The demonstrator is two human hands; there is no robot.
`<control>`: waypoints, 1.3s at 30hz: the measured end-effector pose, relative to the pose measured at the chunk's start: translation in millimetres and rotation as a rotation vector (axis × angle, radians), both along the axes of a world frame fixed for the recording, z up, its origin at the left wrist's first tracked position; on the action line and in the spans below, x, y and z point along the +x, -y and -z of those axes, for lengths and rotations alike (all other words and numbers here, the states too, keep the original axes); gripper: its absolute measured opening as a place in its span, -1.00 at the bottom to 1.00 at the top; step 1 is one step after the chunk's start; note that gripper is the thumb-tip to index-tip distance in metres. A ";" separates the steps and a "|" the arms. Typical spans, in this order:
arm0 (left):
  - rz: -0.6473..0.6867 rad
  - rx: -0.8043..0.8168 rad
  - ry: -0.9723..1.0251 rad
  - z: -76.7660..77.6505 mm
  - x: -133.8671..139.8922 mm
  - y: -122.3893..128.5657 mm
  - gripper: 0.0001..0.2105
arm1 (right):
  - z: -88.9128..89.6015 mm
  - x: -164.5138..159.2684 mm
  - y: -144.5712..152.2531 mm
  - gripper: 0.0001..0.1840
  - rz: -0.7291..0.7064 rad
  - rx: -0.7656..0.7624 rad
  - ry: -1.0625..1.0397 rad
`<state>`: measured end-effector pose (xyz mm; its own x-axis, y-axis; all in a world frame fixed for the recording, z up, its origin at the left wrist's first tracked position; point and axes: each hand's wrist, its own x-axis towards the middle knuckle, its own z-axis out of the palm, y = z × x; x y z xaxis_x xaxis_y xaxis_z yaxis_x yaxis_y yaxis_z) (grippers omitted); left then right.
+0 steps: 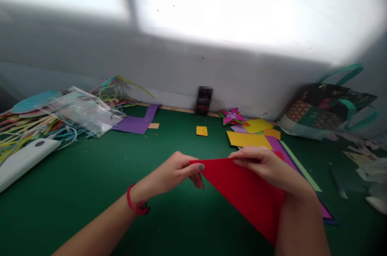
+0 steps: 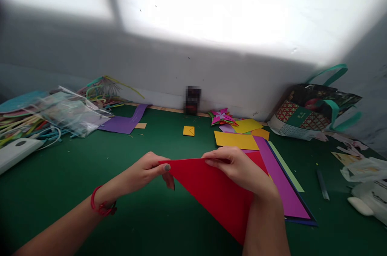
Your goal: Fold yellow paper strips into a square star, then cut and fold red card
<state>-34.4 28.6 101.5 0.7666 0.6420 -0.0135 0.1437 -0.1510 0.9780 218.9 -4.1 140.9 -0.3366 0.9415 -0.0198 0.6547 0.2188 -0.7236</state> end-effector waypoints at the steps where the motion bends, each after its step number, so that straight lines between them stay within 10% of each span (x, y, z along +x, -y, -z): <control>1: 0.004 0.005 -0.005 -0.1 -0.3 -0.3 -0.62 | -0.2 0.1 0.1 -0.74 -0.003 -0.001 0.007; 13: -0.060 0.129 -0.122 -1.5 -0.4 2.2 -0.42 | 1.6 0.0 -1.0 -0.72 -0.020 0.000 0.051; 39: -0.036 0.306 -0.166 10.1 -0.8 2.3 -0.71 | -1.6 -5.8 3.9 -0.75 -0.055 0.015 0.124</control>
<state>-35.3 26.4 91.4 0.7467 0.6624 0.0606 0.3081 -0.4252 0.8511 213.1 -8.0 142.4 -0.3833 0.9222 -0.0507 0.7259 0.2668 -0.6339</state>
